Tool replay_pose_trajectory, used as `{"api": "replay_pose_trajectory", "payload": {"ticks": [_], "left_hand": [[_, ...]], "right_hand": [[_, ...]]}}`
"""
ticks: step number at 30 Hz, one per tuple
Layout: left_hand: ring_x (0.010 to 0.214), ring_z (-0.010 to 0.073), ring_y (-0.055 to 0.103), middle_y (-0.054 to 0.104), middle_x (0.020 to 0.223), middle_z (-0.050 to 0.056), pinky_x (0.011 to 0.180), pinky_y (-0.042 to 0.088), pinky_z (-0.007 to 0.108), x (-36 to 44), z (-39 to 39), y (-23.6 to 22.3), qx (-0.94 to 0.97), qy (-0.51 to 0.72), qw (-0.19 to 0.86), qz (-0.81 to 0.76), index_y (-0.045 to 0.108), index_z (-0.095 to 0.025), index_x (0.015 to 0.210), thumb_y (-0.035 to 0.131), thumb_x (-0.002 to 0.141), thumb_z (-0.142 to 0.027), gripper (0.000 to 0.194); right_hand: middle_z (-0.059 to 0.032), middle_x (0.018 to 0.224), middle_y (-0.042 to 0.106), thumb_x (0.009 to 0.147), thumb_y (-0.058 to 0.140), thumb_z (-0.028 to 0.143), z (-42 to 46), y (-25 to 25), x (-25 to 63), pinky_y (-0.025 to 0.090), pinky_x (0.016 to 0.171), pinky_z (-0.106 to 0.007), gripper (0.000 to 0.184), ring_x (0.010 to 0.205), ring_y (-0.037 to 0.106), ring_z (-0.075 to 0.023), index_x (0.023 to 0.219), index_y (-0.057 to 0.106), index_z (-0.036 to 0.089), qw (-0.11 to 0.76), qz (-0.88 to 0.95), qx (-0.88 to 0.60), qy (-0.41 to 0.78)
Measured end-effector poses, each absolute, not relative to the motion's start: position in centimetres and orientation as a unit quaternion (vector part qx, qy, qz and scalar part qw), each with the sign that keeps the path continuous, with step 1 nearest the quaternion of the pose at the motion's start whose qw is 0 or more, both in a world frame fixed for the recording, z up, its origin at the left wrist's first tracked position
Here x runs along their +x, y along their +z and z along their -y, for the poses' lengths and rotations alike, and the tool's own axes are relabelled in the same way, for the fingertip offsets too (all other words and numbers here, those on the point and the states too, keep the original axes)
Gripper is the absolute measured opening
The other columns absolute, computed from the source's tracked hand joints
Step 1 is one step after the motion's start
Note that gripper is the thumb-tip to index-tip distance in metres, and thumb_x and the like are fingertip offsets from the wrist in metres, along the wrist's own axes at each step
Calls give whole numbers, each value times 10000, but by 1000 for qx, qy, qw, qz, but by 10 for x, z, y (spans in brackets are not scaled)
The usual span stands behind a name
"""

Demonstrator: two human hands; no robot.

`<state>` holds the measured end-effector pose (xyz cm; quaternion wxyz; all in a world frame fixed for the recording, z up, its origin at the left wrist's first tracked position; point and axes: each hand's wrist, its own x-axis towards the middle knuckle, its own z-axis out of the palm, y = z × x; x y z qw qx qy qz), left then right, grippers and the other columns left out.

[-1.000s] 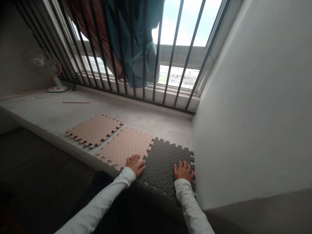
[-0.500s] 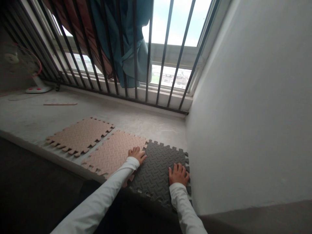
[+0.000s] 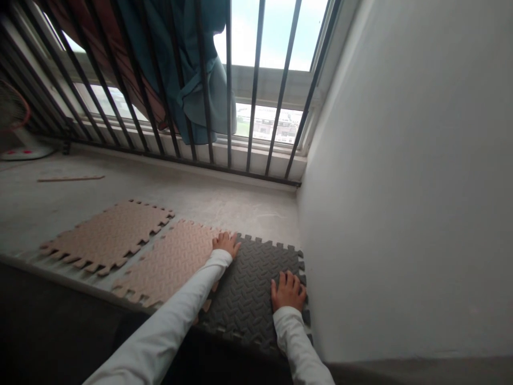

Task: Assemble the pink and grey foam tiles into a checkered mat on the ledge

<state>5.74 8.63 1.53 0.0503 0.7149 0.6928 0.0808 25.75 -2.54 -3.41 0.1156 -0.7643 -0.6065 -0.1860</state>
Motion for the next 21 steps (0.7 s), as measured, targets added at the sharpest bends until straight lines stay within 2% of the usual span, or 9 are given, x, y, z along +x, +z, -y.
{"api": "replay_pose_trajectory", "payload": {"ticks": [2, 6, 9, 12, 14, 17, 21], "left_hand": [[1044, 274, 345, 423, 1186, 128, 786, 281, 424, 58, -91, 12, 709, 93, 46, -697, 451, -247, 1161, 318, 777, -450, 454], [1049, 270, 347, 434, 1191, 103, 808, 268, 429, 52, -99, 4, 725, 82, 58, -681, 523, -269, 1065, 386, 747, -445, 388], [1046, 242, 349, 475, 1134, 88, 819, 268, 395, 30, -104, 7, 718, 80, 55, -689, 500, -237, 1076, 395, 742, -414, 393], [1021, 262, 356, 460, 1118, 144, 780, 284, 391, -24, -100, 14, 643, 77, 28, -762, 421, -135, 1147, 387, 736, -338, 460], [1019, 269, 348, 444, 1122, 155, 775, 274, 388, -75, -88, 16, 582, 70, -25, -810, 383, -117, 1172, 385, 723, -277, 477], [991, 271, 361, 459, 1076, 161, 758, 258, 387, -153, -56, 14, 503, 43, -101, -857, 427, -101, 1108, 348, 724, -208, 406], [939, 294, 400, 461, 1062, 195, 707, 277, 361, -215, -17, 10, 400, 0, -111, -910, 442, -52, 1054, 370, 727, -383, 471]], "right_hand": [[-79, 1087, 538, 785, 352, 403, 26, -34, 258, 241, 833, -414, 349, 1003, 406, -229, 1000, 564, 225, 113, 608, -765, -183], [-76, 1085, 539, 788, 342, 408, 27, -33, 258, 246, 827, -408, 354, 1003, 406, -227, 998, 563, 229, 108, 606, -765, -188], [-75, 1073, 544, 787, 345, 403, 26, -32, 258, 248, 822, -404, 346, 992, 412, -222, 986, 565, 225, 110, 608, -761, -197], [-81, 1061, 545, 787, 340, 400, 25, -33, 259, 253, 812, -403, 348, 984, 412, -224, 972, 568, 213, 113, 606, -760, -206], [-84, 1059, 540, 785, 343, 398, 24, -33, 259, 256, 806, -405, 348, 982, 408, -227, 970, 567, 206, 113, 606, -760, -208], [-86, 1058, 536, 781, 350, 396, 23, -33, 259, 257, 804, -409, 346, 977, 406, -230, 967, 566, 200, 113, 605, -761, -204], [-86, 1062, 533, 776, 355, 398, 22, -33, 259, 257, 807, -405, 349, 982, 400, -232, 977, 562, 201, 110, 605, -763, -198]]}}
